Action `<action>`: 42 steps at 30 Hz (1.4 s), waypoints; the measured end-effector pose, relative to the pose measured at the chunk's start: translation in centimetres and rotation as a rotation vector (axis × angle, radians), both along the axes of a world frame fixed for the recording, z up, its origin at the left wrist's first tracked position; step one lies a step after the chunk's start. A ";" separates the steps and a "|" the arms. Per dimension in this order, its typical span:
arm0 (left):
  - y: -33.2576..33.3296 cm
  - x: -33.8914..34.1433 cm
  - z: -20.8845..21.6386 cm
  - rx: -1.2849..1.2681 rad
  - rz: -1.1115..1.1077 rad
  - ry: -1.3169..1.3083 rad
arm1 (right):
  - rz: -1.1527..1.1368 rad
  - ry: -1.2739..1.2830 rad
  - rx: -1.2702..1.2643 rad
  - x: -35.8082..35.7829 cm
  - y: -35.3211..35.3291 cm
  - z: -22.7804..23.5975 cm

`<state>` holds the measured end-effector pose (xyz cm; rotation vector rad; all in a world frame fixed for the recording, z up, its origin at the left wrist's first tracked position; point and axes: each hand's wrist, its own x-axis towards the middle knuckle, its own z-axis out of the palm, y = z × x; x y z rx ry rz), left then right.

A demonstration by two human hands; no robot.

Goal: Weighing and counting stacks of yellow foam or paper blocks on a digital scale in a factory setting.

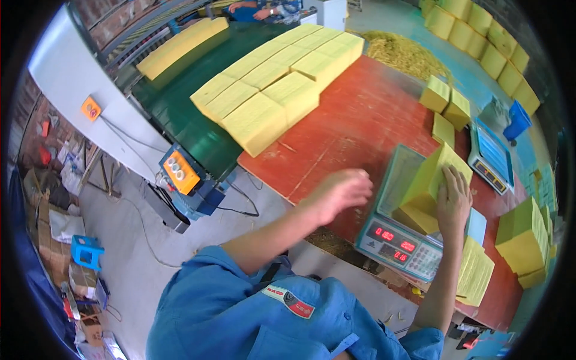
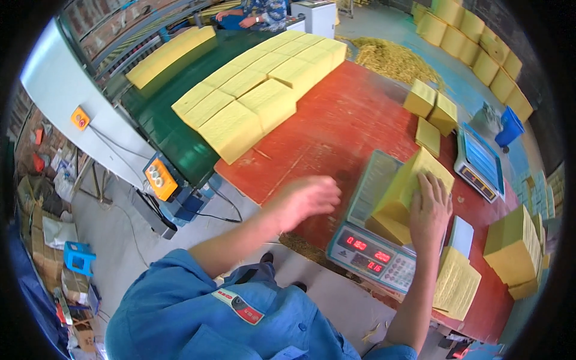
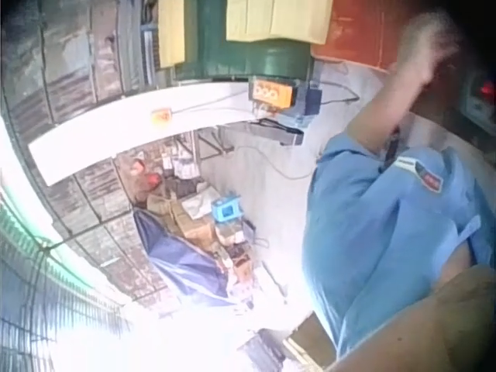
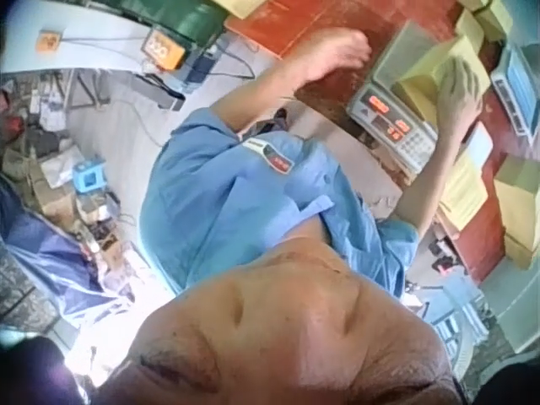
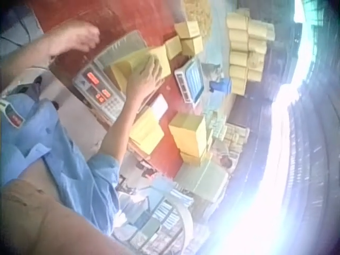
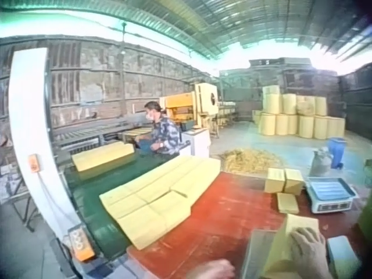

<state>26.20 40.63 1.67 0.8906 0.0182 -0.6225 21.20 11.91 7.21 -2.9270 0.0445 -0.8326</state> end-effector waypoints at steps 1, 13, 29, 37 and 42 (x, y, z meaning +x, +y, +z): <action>3.5 1.1 0.5 0.076 0.127 -0.158 | -0.015 0.023 0.008 -0.2 0.2 0.6; 27.1 19.3 -4.1 1.839 0.363 -1.183 | 0.478 0.079 0.660 2.5 24.2 -0.3; 17.6 9.3 -2.7 0.868 -0.085 -1.774 | 0.555 0.151 0.246 6.8 26.4 -1.2; 21.0 0.3 -10.1 0.623 0.640 -0.397 | 0.434 0.833 0.546 7.6 21.9 -5.9; 17.4 -6.0 -14.2 0.209 0.307 0.305 | 0.504 0.787 0.507 8.1 21.6 -7.3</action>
